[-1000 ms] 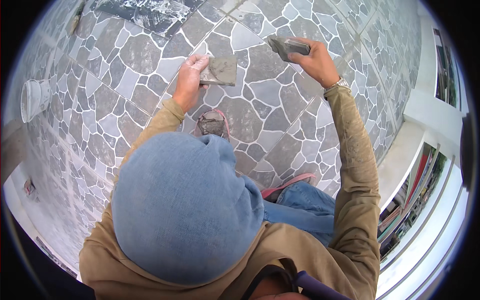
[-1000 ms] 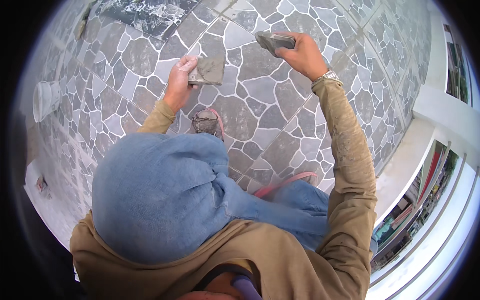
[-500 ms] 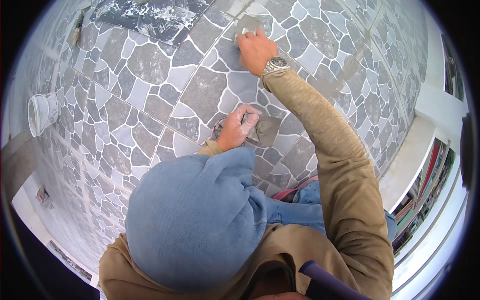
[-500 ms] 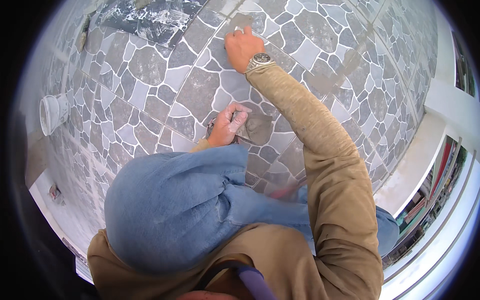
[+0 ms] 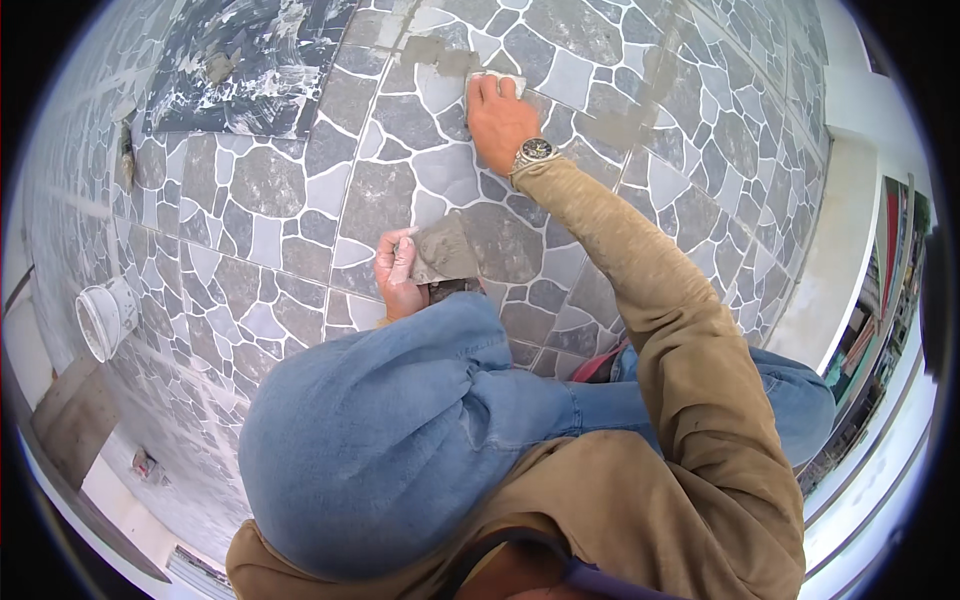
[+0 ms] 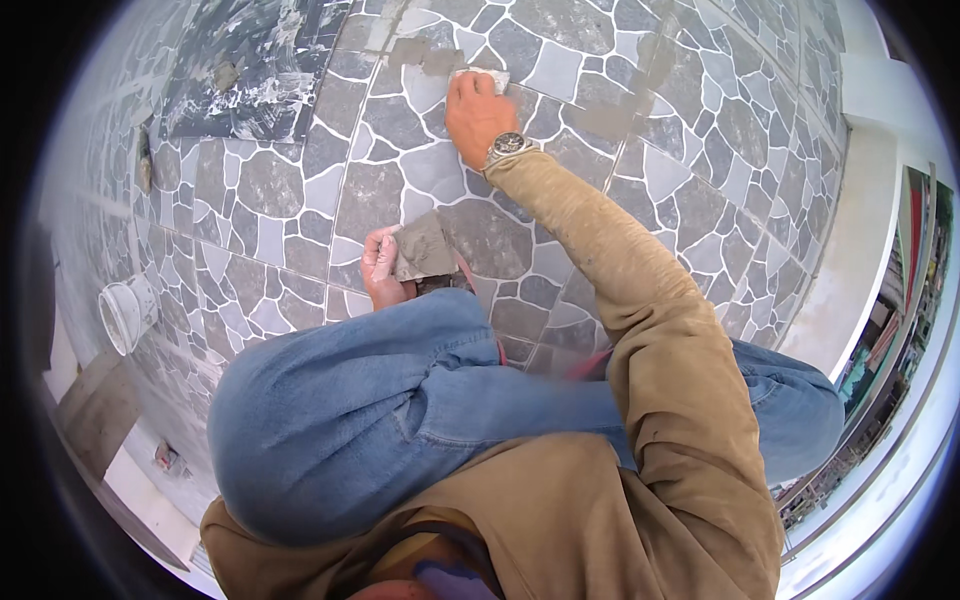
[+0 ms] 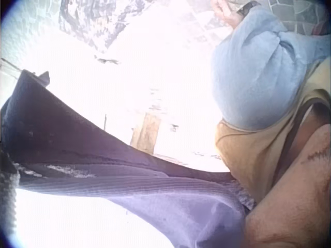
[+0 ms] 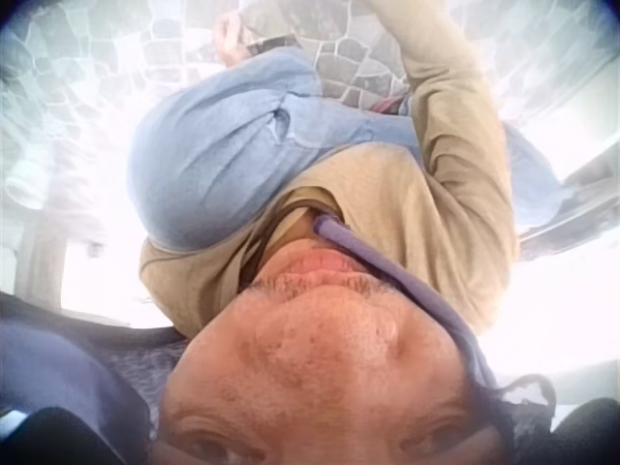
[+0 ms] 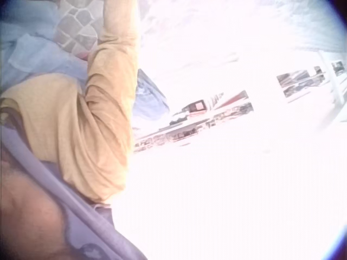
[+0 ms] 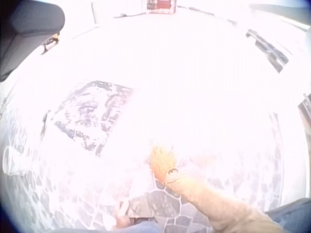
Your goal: The person applies grout to the spaces between floor tiles using a small spreader, occasionally picking up and turning over a tile piece to apply grout to its edges.
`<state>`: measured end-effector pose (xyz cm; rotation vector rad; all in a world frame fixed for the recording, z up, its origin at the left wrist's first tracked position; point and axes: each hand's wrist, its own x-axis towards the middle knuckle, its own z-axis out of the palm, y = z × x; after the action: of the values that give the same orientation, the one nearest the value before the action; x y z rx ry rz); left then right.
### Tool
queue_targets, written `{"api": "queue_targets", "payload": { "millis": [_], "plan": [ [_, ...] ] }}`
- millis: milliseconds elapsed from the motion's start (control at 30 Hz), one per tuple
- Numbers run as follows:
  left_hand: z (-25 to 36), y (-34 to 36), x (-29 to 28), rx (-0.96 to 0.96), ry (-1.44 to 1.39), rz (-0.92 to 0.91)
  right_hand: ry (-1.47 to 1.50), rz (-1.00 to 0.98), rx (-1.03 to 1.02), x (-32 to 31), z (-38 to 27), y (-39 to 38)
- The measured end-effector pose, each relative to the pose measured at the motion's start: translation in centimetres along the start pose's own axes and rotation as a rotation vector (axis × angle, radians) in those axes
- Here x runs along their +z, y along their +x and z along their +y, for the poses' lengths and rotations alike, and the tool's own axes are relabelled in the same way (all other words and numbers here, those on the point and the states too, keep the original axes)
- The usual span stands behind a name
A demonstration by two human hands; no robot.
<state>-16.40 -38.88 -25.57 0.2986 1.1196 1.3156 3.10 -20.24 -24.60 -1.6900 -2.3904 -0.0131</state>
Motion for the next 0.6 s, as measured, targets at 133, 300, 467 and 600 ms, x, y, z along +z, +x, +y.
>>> {"api": "queue_targets", "payload": {
  "millis": [133, 300, 467, 600],
  "plan": [
    [-0.2, 0.4, -1.0, 0.022, -0.004, 0.042, 0.131, -0.181, 0.010, -3.7, -1.3, -0.6],
    [-0.4, 1.1, -0.1, -0.014, -0.058, 0.022, -0.022, -0.049, 0.193, -0.1, 1.1, -3.2],
    [0.7, 0.6, -0.4, 0.004, -0.061, 0.027, 0.164, -0.386, -0.017, -5.3, 0.2, 1.0],
    [0.4, 0.7, 0.2, -0.015, 0.004, 0.067, 0.192, -0.169, -0.425, -3.8, 2.9, 10.7]
  ]
}}
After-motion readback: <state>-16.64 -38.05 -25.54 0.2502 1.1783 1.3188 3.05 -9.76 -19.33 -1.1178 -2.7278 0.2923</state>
